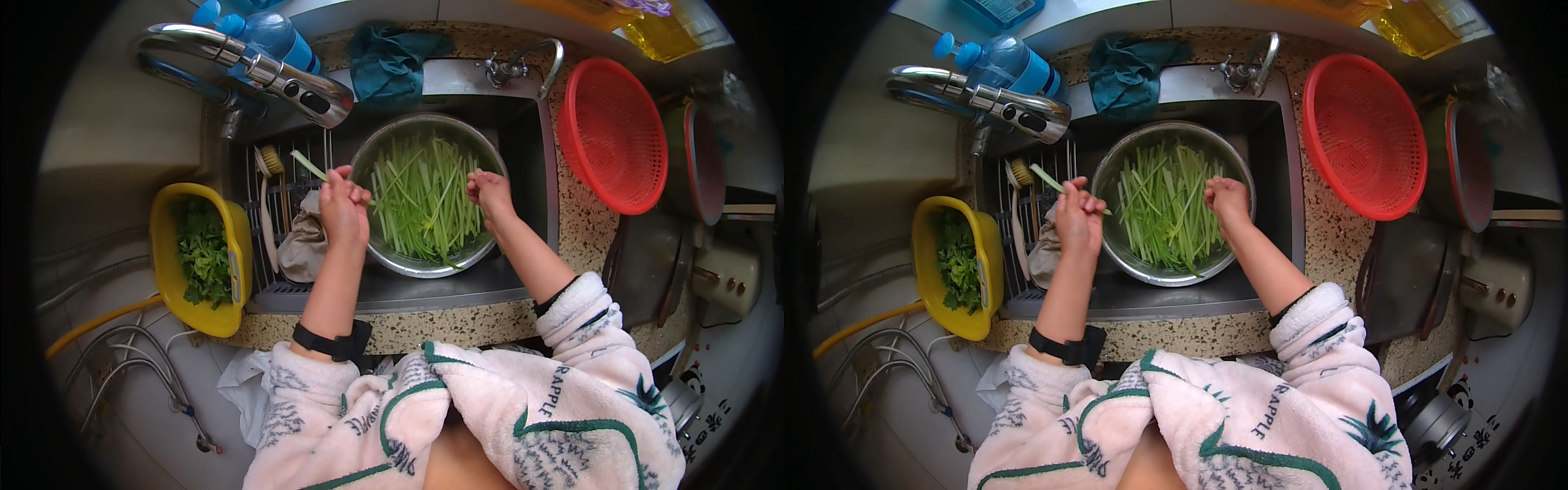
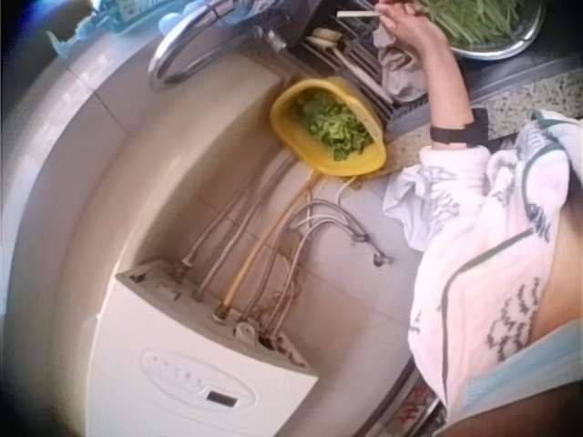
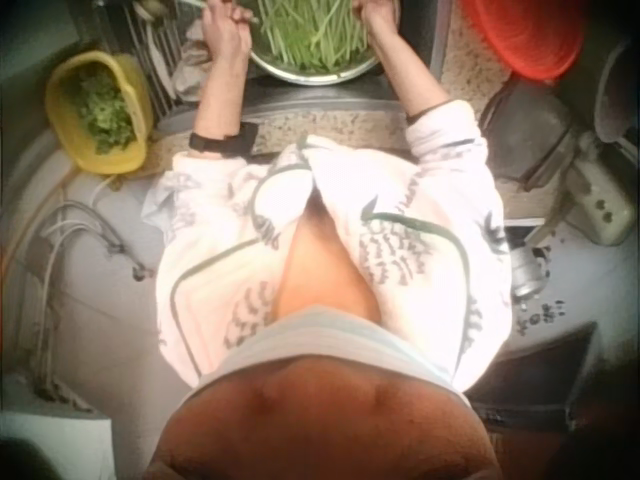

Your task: The person washes green vegetables in a metal bowl under running water, then transfers them to a red colander. They then wash leafy greens in a yellow basin and transfer them to the metal bowl, rinsing them again before placing them back into the yellow basin.

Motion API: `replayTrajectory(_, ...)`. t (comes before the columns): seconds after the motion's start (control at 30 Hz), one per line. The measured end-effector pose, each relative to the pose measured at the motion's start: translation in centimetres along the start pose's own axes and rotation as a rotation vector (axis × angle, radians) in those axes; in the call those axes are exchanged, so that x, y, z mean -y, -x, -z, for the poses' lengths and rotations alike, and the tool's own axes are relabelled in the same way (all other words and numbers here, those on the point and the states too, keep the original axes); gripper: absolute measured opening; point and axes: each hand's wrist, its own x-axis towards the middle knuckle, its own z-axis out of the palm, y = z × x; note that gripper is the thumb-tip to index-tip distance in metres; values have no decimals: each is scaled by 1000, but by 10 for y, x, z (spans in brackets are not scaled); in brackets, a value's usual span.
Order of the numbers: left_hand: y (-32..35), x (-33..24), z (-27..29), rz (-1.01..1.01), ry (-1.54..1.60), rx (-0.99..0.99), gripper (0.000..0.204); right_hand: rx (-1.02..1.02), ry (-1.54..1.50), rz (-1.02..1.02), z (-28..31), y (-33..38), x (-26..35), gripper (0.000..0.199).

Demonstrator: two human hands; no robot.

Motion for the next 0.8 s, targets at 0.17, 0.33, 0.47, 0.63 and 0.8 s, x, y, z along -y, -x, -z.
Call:
replayTrajectory(0.17,-9,51,17,233,-765,227,43,68,63,186,-17,-30,-17,42)
replayTrajectory(0.33,-31,79,38,-342,-1504,337,57,-101,570,404,1,-52,-29,32)
replayTrajectory(0.47,-31,92,43,-199,-1695,420,66,174,906,345,6,-24,-36,28)
replayTrajectory(0.63,-23,112,49,17,-1805,367,55,652,1791,194,-18,30,-45,47)
replayTrajectory(0.8,-27,122,70,-152,-1663,217,46,649,1744,153,-16,41,-32,29)
